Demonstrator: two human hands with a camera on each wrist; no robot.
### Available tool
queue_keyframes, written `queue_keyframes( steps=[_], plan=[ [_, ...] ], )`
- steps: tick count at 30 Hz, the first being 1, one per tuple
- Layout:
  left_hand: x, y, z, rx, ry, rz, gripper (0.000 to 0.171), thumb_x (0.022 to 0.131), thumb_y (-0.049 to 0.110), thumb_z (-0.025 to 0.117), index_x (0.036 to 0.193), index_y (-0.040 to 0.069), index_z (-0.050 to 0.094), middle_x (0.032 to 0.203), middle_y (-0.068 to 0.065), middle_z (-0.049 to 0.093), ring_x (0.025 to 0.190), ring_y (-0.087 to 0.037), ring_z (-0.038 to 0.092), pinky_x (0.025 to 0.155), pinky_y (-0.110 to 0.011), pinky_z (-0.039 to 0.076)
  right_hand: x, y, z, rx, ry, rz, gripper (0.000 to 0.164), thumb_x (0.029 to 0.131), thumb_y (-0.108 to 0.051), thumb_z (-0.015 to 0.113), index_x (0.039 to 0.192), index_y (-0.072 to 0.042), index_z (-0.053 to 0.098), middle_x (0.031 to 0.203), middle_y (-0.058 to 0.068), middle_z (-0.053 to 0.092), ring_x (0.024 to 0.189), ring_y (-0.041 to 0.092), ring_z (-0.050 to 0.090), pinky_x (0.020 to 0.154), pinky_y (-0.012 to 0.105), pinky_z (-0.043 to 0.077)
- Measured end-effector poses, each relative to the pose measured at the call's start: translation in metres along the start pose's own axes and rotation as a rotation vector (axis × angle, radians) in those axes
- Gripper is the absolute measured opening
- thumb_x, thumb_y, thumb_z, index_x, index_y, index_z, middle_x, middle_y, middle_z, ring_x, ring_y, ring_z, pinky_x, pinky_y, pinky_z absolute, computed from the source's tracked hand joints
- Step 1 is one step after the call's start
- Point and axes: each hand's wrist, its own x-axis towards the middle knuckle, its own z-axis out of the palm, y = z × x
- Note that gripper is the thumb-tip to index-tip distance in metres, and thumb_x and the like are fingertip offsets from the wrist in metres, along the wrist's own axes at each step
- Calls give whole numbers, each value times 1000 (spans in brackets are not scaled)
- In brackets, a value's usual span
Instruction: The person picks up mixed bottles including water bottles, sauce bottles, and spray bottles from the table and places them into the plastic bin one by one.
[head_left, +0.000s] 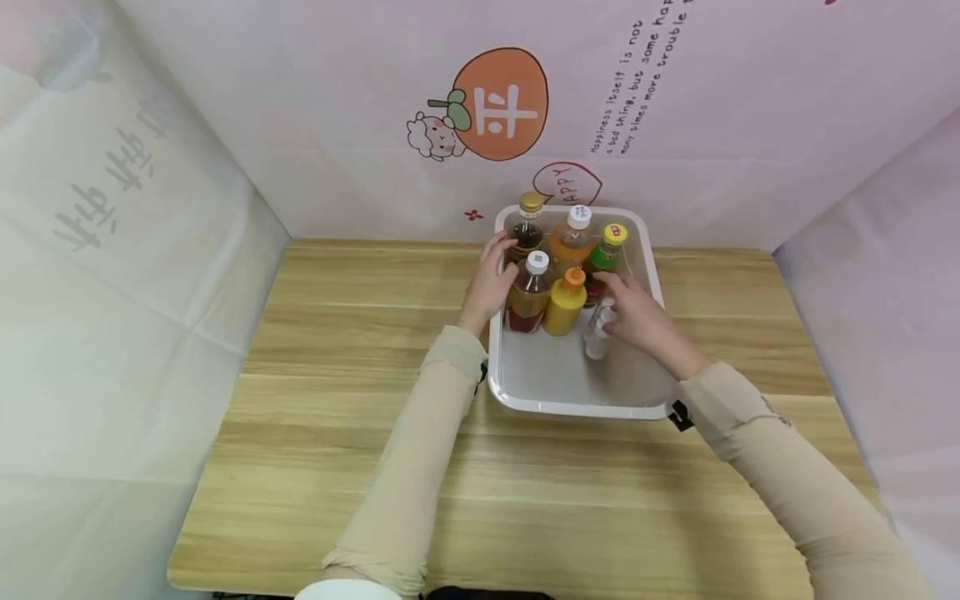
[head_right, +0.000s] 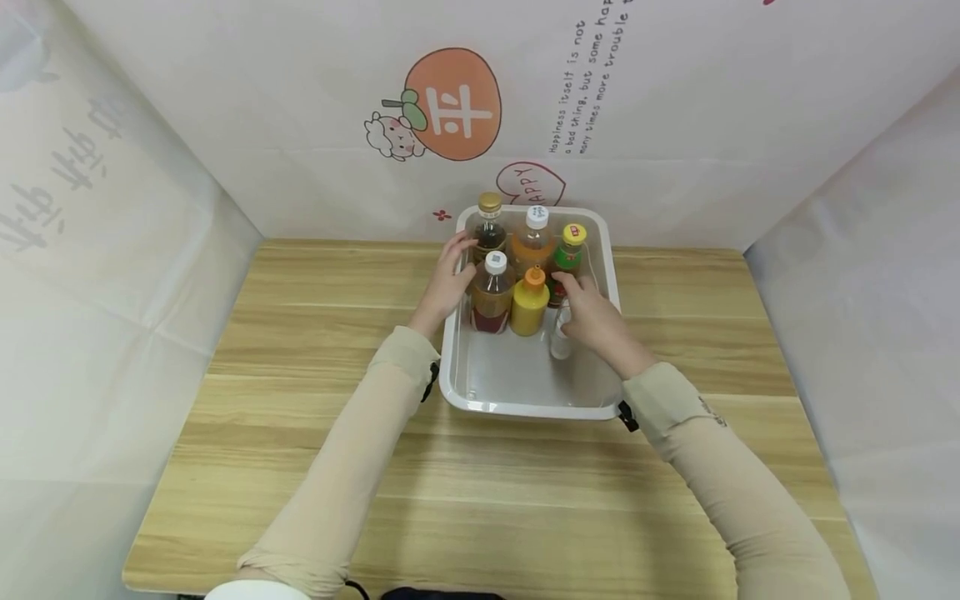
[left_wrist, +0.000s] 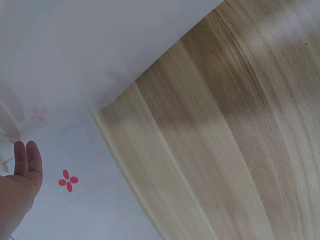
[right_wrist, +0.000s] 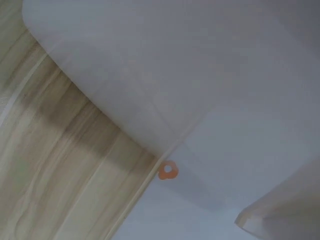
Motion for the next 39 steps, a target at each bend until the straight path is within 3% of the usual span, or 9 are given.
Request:
queue_keyframes(
  steps=[5, 12, 19, 25, 39],
  plan=[
    [1, -1, -2, 7, 11, 5, 45, 96, 11, 44, 141, 14, 43, 159, 6, 21, 148, -21, 22, 121, -41, 21, 3, -3, 2, -12, -4, 5, 80, 77, 6, 67, 146, 0, 26, 143, 33, 33, 114, 46, 49, 88, 56, 49],
    [-1, -2, -2, 11, 2, -1, 45, 96, 10, 44, 141, 13, 43, 159, 5, 21, 147, -22, 22, 121, -41, 22, 7, -2, 6, 24, 26, 23, 82, 76, 10, 65, 147, 1, 24, 133, 35, 39, 109, 46, 52, 89, 54, 50],
    [0, -2, -2, 7, 4, 1, 45, 96, 10, 44, 141, 12, 43, 159, 6, 21, 148, -21, 22, 121, -41, 21, 9, 2, 7, 61, 53, 11, 83, 76, 13, 63, 147, 4, 22, 132, 35, 40, 116, 47, 48, 95, 56, 47],
    [1, -2, -2, 7, 7, 8, 44, 96, 9, 44, 141, 12, 43, 159, 5, 22, 148, -21, 21, 122, -40, 20, 8, 3, 8, 63, 91, -8, 80, 75, 13, 61, 146, 5, 24, 122, 33, 46, 110, 45, 50, 91, 55, 46],
    [0, 0, 0, 11, 9, 15, 44, 96, 9, 44, 139, 11, 45, 159, 4, 22, 147, -21, 22, 122, -39, 21, 9, 6, 16, 86, 67, 21, 68, 77, 13, 59, 139, 12, 31, 114, 34, 54, 109, 45, 53, 92, 53, 48]
  ],
)
